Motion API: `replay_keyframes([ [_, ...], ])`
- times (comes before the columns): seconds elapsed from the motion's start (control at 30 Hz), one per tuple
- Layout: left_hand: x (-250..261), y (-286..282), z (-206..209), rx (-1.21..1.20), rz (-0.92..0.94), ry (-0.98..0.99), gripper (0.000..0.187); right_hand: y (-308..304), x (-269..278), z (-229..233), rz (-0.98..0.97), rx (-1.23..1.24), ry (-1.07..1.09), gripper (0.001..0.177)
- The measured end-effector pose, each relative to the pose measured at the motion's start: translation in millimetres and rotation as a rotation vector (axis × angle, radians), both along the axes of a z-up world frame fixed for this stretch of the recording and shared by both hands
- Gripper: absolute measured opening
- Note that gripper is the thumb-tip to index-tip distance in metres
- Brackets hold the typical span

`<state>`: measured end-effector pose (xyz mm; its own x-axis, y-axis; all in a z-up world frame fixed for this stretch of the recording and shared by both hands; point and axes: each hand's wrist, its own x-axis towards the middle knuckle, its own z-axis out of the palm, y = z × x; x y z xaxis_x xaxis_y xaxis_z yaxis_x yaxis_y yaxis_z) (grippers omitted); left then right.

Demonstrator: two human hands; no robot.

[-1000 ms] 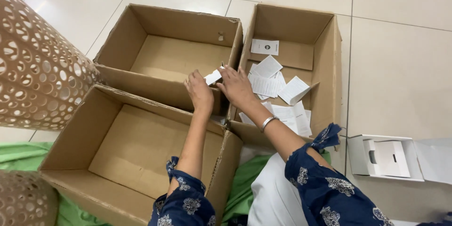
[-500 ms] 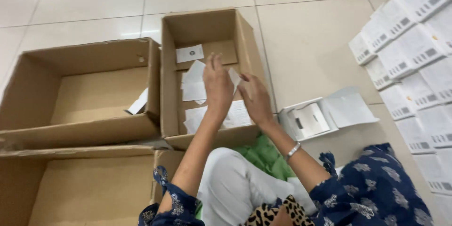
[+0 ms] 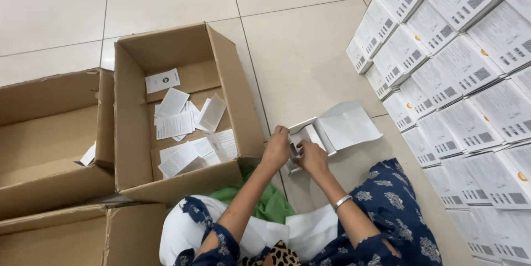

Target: The person assembles white product boxes and inserts instruction manuals or paper inserts.

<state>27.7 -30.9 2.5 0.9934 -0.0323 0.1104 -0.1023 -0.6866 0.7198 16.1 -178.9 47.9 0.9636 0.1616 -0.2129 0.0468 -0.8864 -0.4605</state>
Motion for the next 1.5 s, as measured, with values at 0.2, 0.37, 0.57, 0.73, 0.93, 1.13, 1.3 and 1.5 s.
replay_keyframes([
  [0.2, 0.0, 10.8, 7.1, -0.099, 0.041, -0.008, 0.04, -18.7, 7.8, -16.2, -0.106, 0.404, -0.279, 0.037],
  [0.37, 16.1, 23.6, 48.1, -0.553, 0.158, 0.336, 0.082, -31.3, 7.8, 61.3, -0.237, 1.008, -0.036, 0.034],
  [0.57, -0.7, 91.8, 142.9, -1.047, 0.105, 0.372, 0.098, 28.9, -5.7, 145.1, 0.067, 1.046, -0.036, 0.032],
  [0.73, -72.8, 226.0, 206.3, -1.274, 0.238, 0.155, 0.085, 140.3, -40.8, 203.0, 0.523, 0.804, -0.358, 0.03],
  [0.93, -210.7, 387.3, 199.3, -1.043, 0.514, -0.222, 0.046, 307.6, -115.3, 217.7, 0.851, 0.734, -0.432, 0.027],
  [1.13, -346.4, 465.0, 184.1, -0.735, 0.972, -0.414, 0.033, 428.5, -183.5, 206.6, 1.149, 0.738, -0.312, 0.027],
  [1.3, -397.6, 496.6, 120.4, 0.157, 1.324, -0.112, 0.048, 479.0, -190.5, 182.0, 1.357, 0.553, -0.271, 0.074],
  [1.5, -312.3, 462.1, 59.8, -0.25, 1.026, 0.257, 0.118, 495.5, -144.2, 131.8, 1.24, 0.15, -0.513, 0.119],
])
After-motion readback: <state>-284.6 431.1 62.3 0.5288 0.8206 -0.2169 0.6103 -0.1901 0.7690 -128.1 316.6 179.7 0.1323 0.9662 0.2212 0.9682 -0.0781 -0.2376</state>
